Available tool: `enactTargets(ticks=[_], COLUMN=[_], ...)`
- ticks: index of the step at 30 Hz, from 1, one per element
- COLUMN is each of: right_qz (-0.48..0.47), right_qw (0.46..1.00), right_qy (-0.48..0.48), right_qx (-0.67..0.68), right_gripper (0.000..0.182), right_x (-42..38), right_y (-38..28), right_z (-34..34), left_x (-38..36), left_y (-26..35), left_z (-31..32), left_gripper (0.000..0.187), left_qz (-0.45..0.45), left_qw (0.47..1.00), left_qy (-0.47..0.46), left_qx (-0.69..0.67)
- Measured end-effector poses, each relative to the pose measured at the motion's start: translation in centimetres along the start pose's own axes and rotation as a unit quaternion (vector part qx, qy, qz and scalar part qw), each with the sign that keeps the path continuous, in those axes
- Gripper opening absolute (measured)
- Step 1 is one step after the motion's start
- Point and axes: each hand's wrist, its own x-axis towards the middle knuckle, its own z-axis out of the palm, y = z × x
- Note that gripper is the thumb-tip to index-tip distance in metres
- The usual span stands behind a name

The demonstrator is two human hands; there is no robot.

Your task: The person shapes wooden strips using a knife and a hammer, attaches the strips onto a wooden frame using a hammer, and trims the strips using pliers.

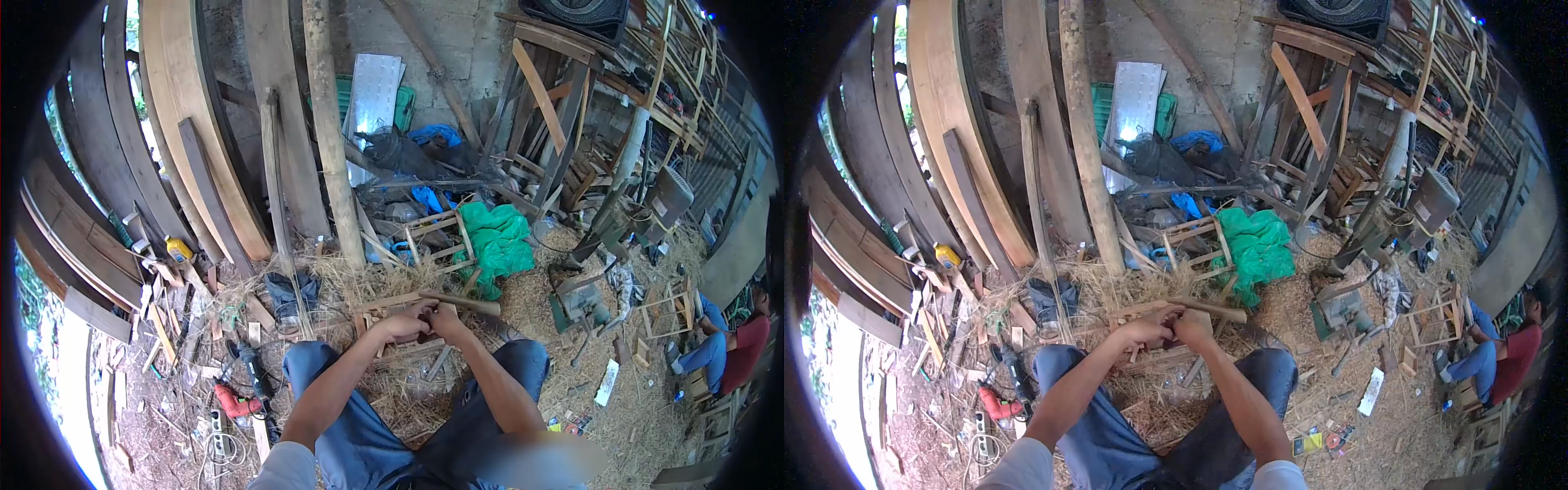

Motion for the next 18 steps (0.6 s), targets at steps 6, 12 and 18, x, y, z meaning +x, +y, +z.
enactTargets(ticks=[6,12,18], right_qz=[-0.067,-0.140,-0.162], right_qw=[0.940,0.890,0.877], right_qy=[-0.053,-0.036,0.022], right_qx=[-0.330,-0.433,-0.452], right_gripper=[0.018,0.031,0.026], right_x=[-2.5,-5.0,-5.7], right_y=[-6.0,-8.9,-9.7], right_z=[-0.6,0.3,1.5], left_x=[-2.1,-1.2,-0.8], left_y=[3.6,5.8,7.3], left_z=[-2.1,-0.8,-2.1], left_gripper=[0.034,0.051,0.026], left_qz=[0.142,0.187,0.127], left_qw=[0.895,0.878,0.936], left_qy=[0.258,0.341,0.306], left_qx=[0.336,0.278,0.120])
